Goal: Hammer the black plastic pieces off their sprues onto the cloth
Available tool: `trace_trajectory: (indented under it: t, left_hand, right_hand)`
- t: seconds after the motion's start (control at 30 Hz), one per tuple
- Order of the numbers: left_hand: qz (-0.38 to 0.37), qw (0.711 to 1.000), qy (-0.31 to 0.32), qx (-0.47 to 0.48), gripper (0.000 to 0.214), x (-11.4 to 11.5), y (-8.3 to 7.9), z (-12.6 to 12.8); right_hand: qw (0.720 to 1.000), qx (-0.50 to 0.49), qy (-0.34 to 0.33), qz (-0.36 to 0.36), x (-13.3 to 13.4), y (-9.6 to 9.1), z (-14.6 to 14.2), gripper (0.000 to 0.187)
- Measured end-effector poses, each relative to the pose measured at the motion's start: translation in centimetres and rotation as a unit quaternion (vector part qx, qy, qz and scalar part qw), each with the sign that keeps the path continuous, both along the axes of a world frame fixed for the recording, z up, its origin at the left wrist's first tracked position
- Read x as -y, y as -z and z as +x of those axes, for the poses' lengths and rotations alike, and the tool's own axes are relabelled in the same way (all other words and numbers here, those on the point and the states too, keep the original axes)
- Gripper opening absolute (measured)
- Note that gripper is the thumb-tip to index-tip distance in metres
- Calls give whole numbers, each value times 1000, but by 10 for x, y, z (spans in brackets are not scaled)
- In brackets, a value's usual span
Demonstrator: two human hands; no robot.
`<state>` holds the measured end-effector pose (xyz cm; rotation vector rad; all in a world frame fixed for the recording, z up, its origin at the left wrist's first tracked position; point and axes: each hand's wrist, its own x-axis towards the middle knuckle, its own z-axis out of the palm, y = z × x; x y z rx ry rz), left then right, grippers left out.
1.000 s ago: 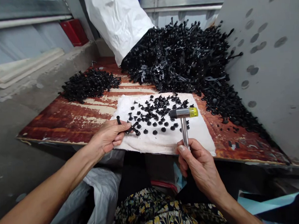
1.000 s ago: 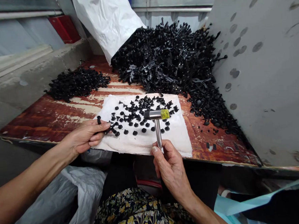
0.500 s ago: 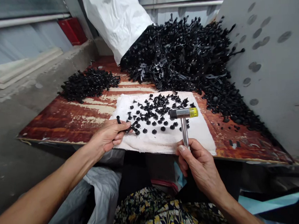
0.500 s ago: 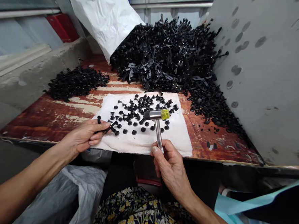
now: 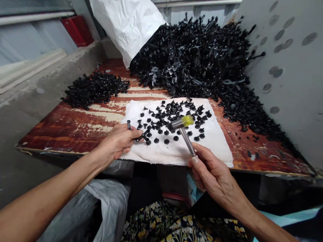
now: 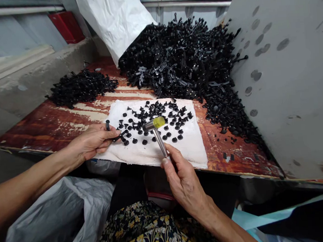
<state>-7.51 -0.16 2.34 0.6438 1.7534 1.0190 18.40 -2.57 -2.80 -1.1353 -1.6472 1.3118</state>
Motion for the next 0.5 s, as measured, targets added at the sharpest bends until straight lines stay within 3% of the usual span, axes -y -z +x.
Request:
trace_trajectory:
  t: [0.1, 0.27, 0.4, 0.5]
  left_hand:
    - [-9, 1000, 4, -11, 26, -2, -3, -1]
    - [-52, 999, 14, 0, 30, -10, -10, -3]
    - [-72, 996, 32, -35, 27, -13, -14, -1]
    - [-74, 995, 28, -55, 27, -13, -16, 0]
  right_hand:
    - [990, 67, -24, 118, -6, -2, 0, 43]
    - [946, 112, -96, 290, -17, -9, -9, 51]
    - [921, 127, -101, 353, -26, -16, -20, 58]
    - [904, 202, -125, 355, -34, -21, -27, 57]
